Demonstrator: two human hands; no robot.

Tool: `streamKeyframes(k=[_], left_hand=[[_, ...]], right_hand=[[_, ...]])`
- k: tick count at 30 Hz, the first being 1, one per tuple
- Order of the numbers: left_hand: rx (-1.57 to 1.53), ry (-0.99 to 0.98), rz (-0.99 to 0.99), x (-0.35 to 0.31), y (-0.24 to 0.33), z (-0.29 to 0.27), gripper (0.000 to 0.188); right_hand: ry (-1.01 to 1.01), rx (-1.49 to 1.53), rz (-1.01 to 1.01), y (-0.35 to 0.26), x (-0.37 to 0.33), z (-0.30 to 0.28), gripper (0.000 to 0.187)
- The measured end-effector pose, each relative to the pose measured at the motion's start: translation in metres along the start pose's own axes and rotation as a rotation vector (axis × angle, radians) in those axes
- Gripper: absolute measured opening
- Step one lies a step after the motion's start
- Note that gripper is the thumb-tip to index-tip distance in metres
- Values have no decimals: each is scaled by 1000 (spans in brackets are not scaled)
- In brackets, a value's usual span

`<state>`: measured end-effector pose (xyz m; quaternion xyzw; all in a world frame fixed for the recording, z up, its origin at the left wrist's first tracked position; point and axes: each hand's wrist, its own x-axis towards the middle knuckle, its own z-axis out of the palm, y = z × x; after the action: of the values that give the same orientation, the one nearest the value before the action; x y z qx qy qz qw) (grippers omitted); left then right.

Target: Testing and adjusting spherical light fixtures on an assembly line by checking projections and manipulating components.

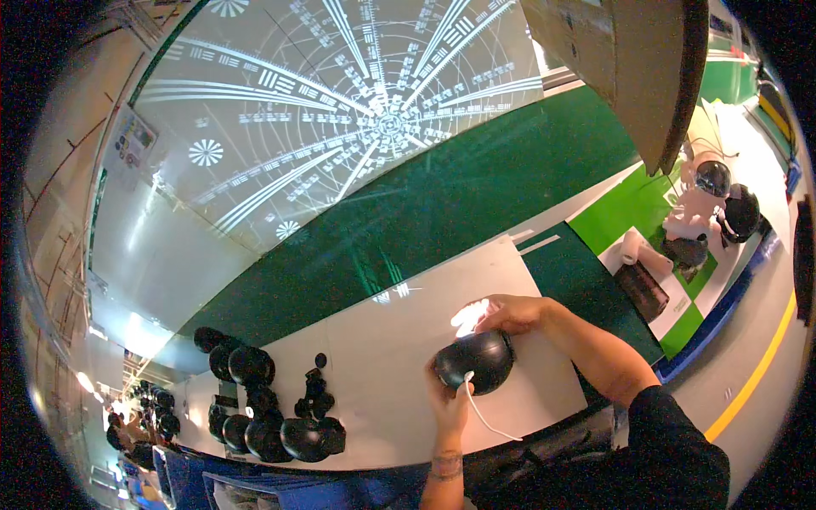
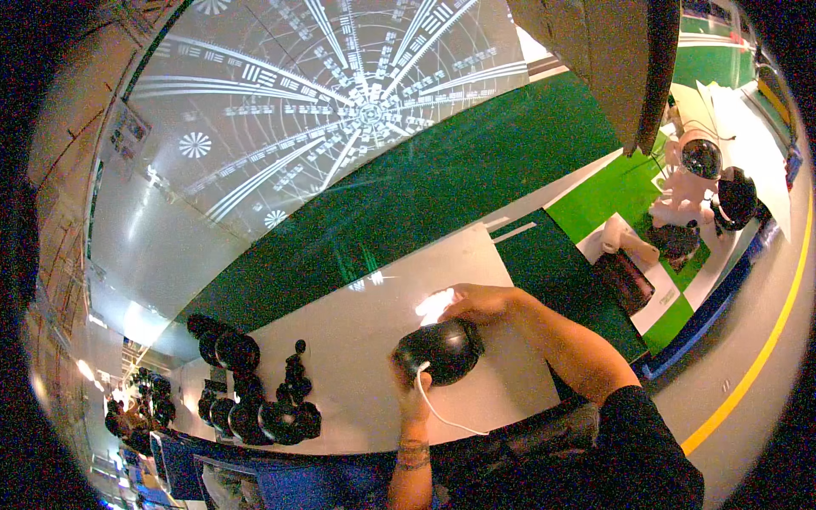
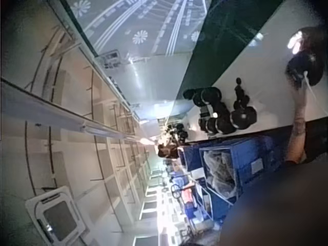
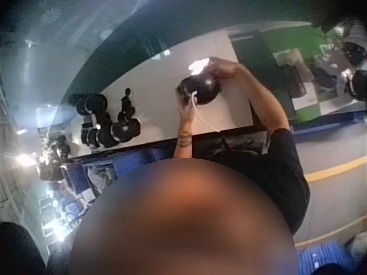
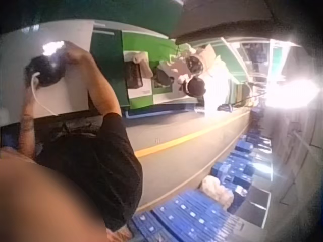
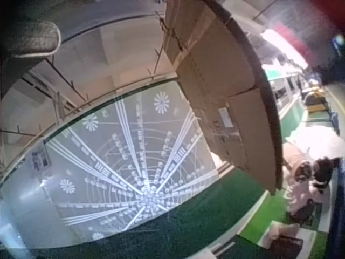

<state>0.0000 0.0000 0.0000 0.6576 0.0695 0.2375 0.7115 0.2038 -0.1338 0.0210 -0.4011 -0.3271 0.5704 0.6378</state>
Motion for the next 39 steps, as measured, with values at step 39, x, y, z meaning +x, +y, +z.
streamKeyframes(k=[39], left_hand=[[-29, 13, 82, -23, -33, -2, 41]], right_hand=[[107, -309, -107, 30, -9, 11, 41]])
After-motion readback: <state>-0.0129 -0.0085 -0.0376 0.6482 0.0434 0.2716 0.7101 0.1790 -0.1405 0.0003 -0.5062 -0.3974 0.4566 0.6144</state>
